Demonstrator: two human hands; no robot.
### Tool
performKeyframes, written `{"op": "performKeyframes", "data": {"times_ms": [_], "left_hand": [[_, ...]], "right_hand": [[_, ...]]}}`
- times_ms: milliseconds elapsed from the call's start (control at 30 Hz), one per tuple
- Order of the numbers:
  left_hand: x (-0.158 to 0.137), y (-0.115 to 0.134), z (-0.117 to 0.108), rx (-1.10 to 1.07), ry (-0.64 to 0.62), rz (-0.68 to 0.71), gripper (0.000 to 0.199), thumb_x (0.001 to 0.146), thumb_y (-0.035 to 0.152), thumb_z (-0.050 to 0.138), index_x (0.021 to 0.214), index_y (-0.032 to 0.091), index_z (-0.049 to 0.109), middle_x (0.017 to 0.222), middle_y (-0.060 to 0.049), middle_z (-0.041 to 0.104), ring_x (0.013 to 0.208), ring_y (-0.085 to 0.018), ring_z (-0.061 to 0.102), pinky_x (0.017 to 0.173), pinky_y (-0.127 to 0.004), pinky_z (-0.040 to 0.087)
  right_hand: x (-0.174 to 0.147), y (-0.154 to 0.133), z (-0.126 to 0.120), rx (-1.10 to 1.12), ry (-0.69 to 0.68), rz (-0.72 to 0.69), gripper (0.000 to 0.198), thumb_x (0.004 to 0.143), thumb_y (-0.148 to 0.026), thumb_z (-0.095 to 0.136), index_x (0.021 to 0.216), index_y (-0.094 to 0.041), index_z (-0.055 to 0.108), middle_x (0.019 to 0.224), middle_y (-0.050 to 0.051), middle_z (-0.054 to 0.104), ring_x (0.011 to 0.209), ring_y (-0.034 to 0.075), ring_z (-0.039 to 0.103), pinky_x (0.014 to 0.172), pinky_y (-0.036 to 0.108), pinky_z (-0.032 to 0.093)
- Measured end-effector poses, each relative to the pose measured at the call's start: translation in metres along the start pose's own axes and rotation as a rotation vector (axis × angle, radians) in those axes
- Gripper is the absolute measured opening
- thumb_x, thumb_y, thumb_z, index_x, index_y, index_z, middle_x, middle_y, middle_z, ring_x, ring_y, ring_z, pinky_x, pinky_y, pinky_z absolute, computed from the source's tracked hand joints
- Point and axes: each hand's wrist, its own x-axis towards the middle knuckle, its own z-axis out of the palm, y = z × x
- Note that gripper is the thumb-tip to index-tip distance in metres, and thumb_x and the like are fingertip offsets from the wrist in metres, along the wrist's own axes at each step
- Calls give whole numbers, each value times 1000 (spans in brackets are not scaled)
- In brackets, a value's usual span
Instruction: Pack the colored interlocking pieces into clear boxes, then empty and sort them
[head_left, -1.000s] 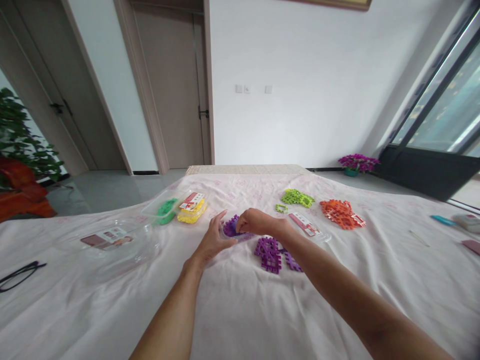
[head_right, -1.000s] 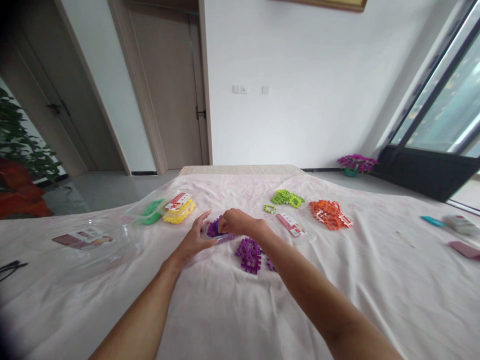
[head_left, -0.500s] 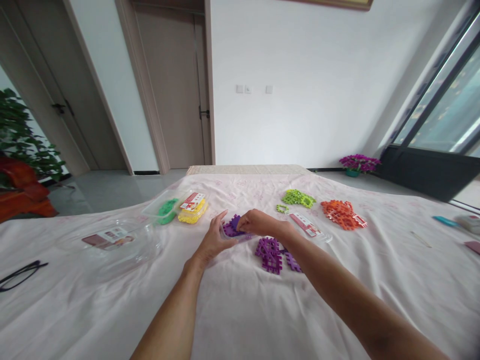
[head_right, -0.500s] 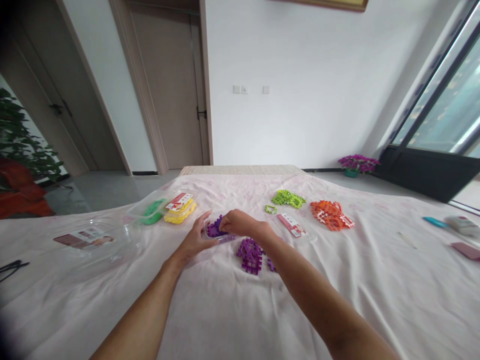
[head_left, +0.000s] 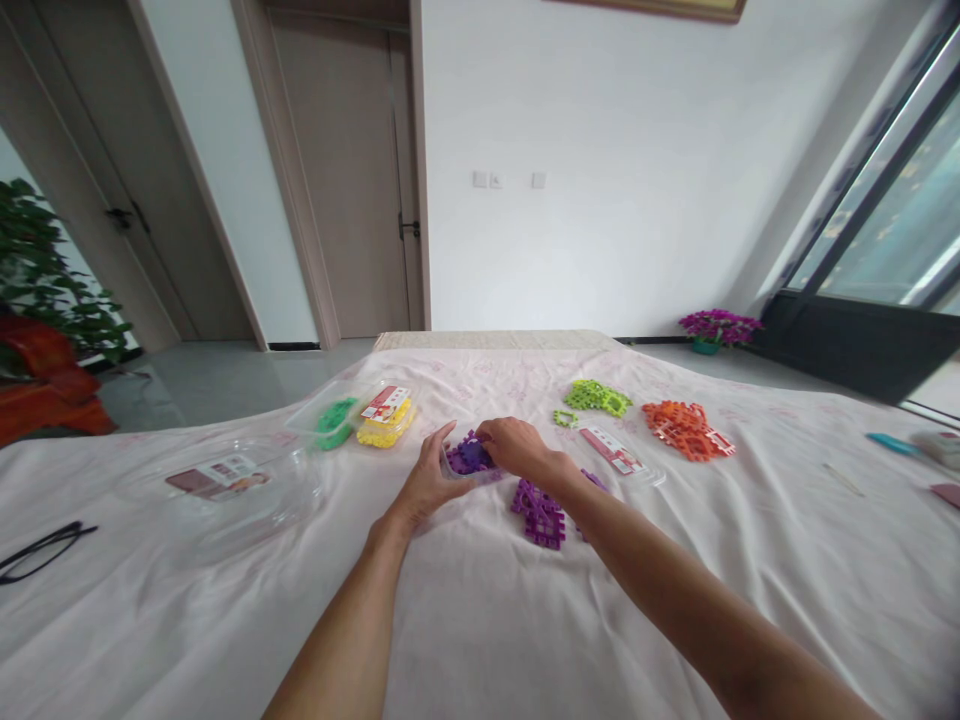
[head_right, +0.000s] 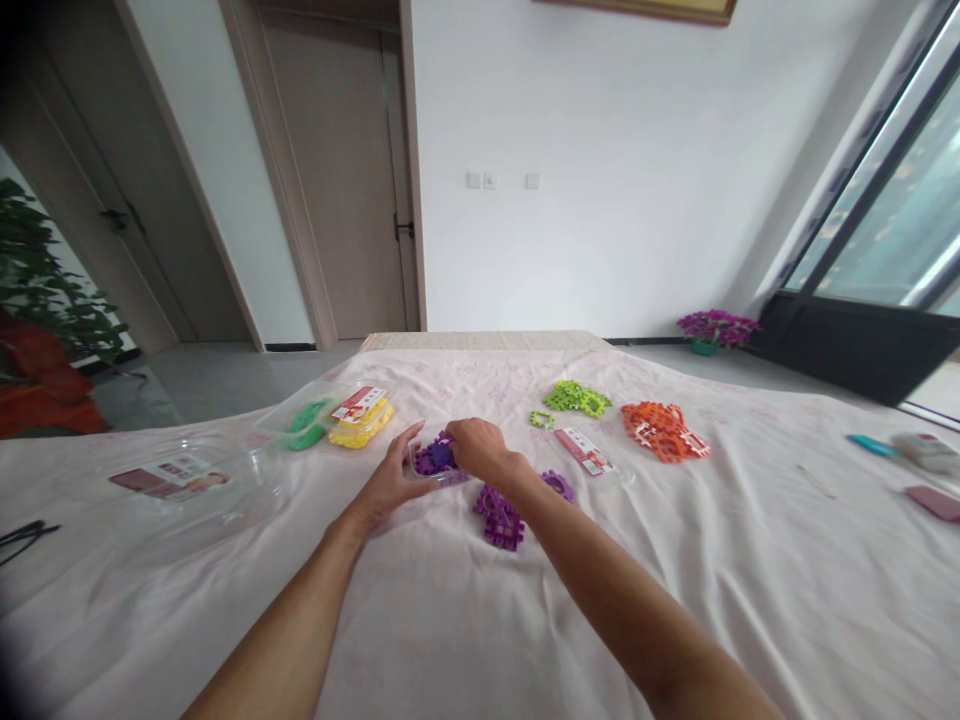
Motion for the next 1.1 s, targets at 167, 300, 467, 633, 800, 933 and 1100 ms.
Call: {"op": "performKeyframes", "data": {"times_ms": [167, 300, 467, 633, 800, 933, 1100], "left_hand": [[0, 4, 1, 9, 7, 1, 97, 65, 31, 84, 147, 25, 34, 150, -13, 33, 136, -31, 40, 114, -48, 32], [0, 5, 0, 4, -14, -33, 98, 66, 32, 83, 148, 25, 32, 152, -14, 30, 136, -32, 40, 114, -48, 33], [0, 1, 0, -16, -21, -38, 99, 65, 34, 84, 149, 26, 31, 153, -14, 29, 138, -33, 38, 113, -49, 34], [-2, 3, 1, -11, -7, -51, 98, 67, 32, 83, 150, 28, 30, 153, -13, 31, 137, -34, 39, 113, -49, 34], [-2, 7, 2, 4, 13, -74, 101, 65, 35, 83, 150, 25, 29, 153, -14, 30, 137, -35, 39, 112, -49, 34], [-2, 8, 2, 20, 7, -61, 100, 67, 36, 82, 150, 24, 28, 153, -14, 30, 137, -34, 40, 113, -47, 35], [-2, 7, 3, 12, 5, -63, 99, 67, 36, 82, 150, 25, 29, 154, -14, 28, 138, -34, 38, 114, -48, 33]], "right_hand": [[-4, -1, -6, 51, -29, -67, 34, 89, -20, 47, 112, -26, 72, 107, 5, 75, 100, 20, 67, 79, 25, 44], [-7, -1, -10, 20, -42, -64, 33, 85, -16, 49, 102, -26, 75, 100, 4, 76, 96, 20, 68, 78, 25, 44], [-14, 10, -18, 130, 45, -41, 32, 86, -17, 52, 106, -24, 75, 105, 5, 75, 96, 19, 68, 79, 24, 44], [-29, 45, -35, 293, 65, 69, 25, 82, -26, 60, 102, -22, 75, 94, 4, 76, 84, 18, 69, 72, 24, 46], [-50, 67, -45, 269, -142, 97, 21, 71, -26, 69, 90, -23, 77, 81, 0, 76, 73, 17, 67, 61, 23, 42], [-61, 53, -38, 144, -302, 33, 27, 65, -30, 75, 92, -27, 77, 81, 0, 75, 75, 19, 67, 61, 24, 40], [-63, 26, -23, -23, -308, -40, 51, 61, -40, 80, 110, -28, 71, 99, 5, 74, 93, 26, 67, 68, 28, 42]]}}
